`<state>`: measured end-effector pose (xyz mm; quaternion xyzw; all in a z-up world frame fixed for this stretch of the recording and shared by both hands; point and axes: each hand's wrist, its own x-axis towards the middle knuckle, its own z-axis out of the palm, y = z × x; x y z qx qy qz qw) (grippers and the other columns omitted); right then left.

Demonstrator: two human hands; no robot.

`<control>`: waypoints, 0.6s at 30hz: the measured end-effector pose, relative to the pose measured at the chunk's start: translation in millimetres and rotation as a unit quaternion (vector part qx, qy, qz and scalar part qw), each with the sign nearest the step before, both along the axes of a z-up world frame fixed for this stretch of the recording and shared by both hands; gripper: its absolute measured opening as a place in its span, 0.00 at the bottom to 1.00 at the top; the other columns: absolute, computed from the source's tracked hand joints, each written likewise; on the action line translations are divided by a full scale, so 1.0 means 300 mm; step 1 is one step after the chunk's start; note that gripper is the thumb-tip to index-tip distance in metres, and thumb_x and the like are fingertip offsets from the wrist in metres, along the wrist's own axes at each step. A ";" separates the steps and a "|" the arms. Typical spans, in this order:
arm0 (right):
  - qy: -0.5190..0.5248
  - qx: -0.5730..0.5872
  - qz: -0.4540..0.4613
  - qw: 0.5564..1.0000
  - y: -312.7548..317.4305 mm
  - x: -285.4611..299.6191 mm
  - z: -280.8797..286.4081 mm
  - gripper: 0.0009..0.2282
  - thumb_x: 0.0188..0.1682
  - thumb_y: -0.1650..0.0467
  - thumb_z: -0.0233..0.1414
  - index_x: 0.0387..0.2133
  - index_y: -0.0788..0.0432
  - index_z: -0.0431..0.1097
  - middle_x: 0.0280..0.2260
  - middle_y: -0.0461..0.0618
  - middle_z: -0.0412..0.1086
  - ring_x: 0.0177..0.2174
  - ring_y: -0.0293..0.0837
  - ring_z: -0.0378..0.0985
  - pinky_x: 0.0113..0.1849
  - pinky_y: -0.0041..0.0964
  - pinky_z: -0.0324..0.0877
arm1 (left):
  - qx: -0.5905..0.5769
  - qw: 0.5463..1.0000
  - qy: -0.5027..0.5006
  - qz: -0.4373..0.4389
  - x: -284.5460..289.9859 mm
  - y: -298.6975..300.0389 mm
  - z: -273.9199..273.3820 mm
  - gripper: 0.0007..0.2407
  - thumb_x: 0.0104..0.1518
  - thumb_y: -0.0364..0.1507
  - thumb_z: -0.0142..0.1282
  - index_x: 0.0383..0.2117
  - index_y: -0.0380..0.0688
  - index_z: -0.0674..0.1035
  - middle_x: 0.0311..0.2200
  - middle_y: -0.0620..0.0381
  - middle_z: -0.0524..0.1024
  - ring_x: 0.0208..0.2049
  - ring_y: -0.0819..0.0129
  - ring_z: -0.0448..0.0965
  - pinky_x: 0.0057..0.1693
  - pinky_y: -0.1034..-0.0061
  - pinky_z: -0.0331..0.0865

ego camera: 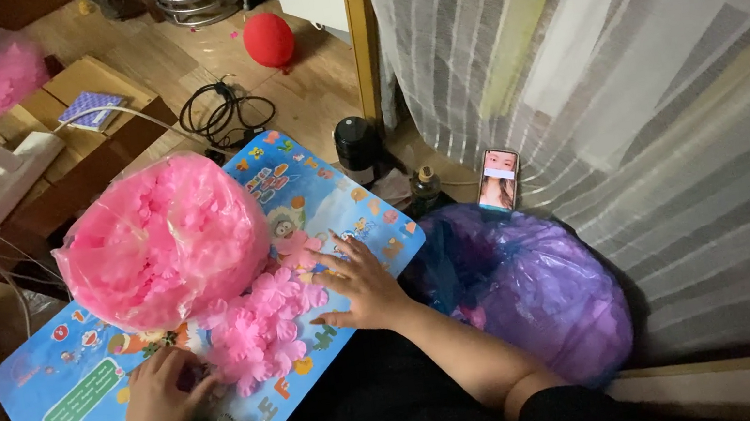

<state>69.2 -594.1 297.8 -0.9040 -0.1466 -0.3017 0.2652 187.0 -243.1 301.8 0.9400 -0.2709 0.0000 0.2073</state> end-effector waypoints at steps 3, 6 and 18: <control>0.003 -0.016 0.006 1.000 0.002 0.000 0.001 0.21 0.46 0.52 0.53 0.45 0.52 0.73 0.62 0.49 0.58 0.64 0.64 0.51 0.62 0.68 0.47 | 0.023 0.998 -0.019 -0.050 0.048 0.051 -0.067 0.23 0.31 0.48 0.72 0.30 0.48 0.84 0.33 0.62 0.80 0.36 0.63 0.78 0.60 0.65 0.63; 0.027 -0.029 -0.003 0.999 0.005 0.001 -0.007 0.22 0.46 0.51 0.52 0.45 0.51 0.74 0.63 0.50 0.55 0.65 0.63 0.48 0.63 0.68 0.44 | 0.039 0.999 -0.036 -0.006 -0.010 -0.008 0.024 0.16 0.37 0.44 0.69 0.22 0.46 0.82 0.27 0.62 0.79 0.32 0.62 0.77 0.54 0.71 0.68; 0.044 -0.018 0.002 0.999 0.006 0.002 0.002 0.27 0.49 0.48 0.45 0.43 0.58 0.73 0.62 0.55 0.58 0.64 0.68 0.49 0.60 0.73 0.46 | -0.021 0.986 -0.162 0.020 -0.005 0.018 0.005 0.10 0.52 0.33 0.64 0.20 0.39 0.81 0.23 0.57 0.77 0.26 0.58 0.74 0.42 0.69 0.66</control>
